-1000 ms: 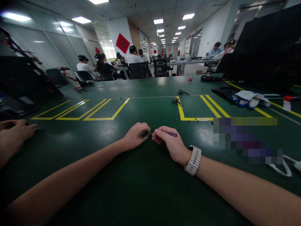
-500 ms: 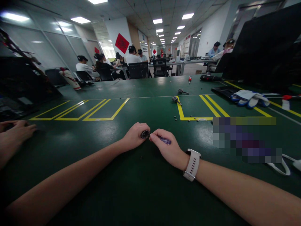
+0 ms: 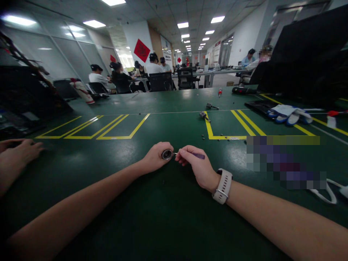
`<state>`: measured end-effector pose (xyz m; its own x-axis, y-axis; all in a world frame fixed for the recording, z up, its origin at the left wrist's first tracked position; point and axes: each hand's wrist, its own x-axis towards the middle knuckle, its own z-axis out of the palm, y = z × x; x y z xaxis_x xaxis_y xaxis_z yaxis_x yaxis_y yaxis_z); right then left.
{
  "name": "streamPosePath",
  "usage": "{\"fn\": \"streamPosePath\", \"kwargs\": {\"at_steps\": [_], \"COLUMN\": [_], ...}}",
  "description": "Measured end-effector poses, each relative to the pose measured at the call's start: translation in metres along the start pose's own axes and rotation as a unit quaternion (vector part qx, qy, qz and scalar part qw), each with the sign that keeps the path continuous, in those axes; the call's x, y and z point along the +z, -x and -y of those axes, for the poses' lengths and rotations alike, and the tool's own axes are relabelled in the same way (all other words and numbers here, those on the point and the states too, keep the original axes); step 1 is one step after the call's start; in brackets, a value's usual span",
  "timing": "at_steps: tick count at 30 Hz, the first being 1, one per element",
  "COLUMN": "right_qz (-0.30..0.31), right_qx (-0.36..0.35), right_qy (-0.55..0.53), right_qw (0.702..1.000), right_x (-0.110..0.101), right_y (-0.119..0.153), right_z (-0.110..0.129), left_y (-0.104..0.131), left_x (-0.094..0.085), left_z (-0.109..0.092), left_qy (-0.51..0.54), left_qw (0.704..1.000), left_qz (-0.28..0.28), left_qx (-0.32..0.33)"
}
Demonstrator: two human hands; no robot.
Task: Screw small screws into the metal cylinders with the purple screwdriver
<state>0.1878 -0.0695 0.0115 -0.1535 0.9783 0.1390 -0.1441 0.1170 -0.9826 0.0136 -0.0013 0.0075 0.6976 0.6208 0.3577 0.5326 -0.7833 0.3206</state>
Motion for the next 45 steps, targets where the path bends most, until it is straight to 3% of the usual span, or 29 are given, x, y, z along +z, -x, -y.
{"fn": "streamPosePath", "kwargs": {"at_steps": [5,10,15,19,25,32,45], "right_qz": [0.023,0.020,0.016,0.004,0.015,0.000,-0.006], "right_qx": [-0.055,0.003,0.055,0.039,-0.013,0.042,0.036], "right_qy": [0.163,0.032,-0.082,-0.069,0.081,-0.023,-0.057], "right_qw": [0.985,0.999,0.995,0.997,0.997,0.999,0.998], "right_x": [0.0019,-0.0016,-0.0031,-0.0014,0.0008,-0.0006,-0.0020], "right_y": [0.0045,-0.0007,-0.0048,-0.0021,0.0018,-0.0022,-0.0001], "right_z": [0.0043,0.0005,-0.0010,0.0002,0.0008,-0.0007,0.0001], "left_y": [-0.0007,0.0004,0.0005,0.0001,0.0003,-0.0006,-0.0005], "left_x": [-0.0001,-0.0018,-0.0030,-0.0020,0.0005,0.0000,-0.0005], "left_z": [-0.0021,-0.0028,-0.0020,-0.0011,0.0003,-0.0008,0.0001], "left_qy": [-0.072,-0.053,0.003,0.007,-0.045,-0.034,-0.021], "left_qw": [0.997,0.998,1.000,1.000,0.999,0.999,0.999], "left_qz": [0.018,0.023,0.023,0.014,0.022,0.034,0.038], "left_qx": [0.007,0.013,-0.001,-0.006,0.003,0.012,0.017]}}
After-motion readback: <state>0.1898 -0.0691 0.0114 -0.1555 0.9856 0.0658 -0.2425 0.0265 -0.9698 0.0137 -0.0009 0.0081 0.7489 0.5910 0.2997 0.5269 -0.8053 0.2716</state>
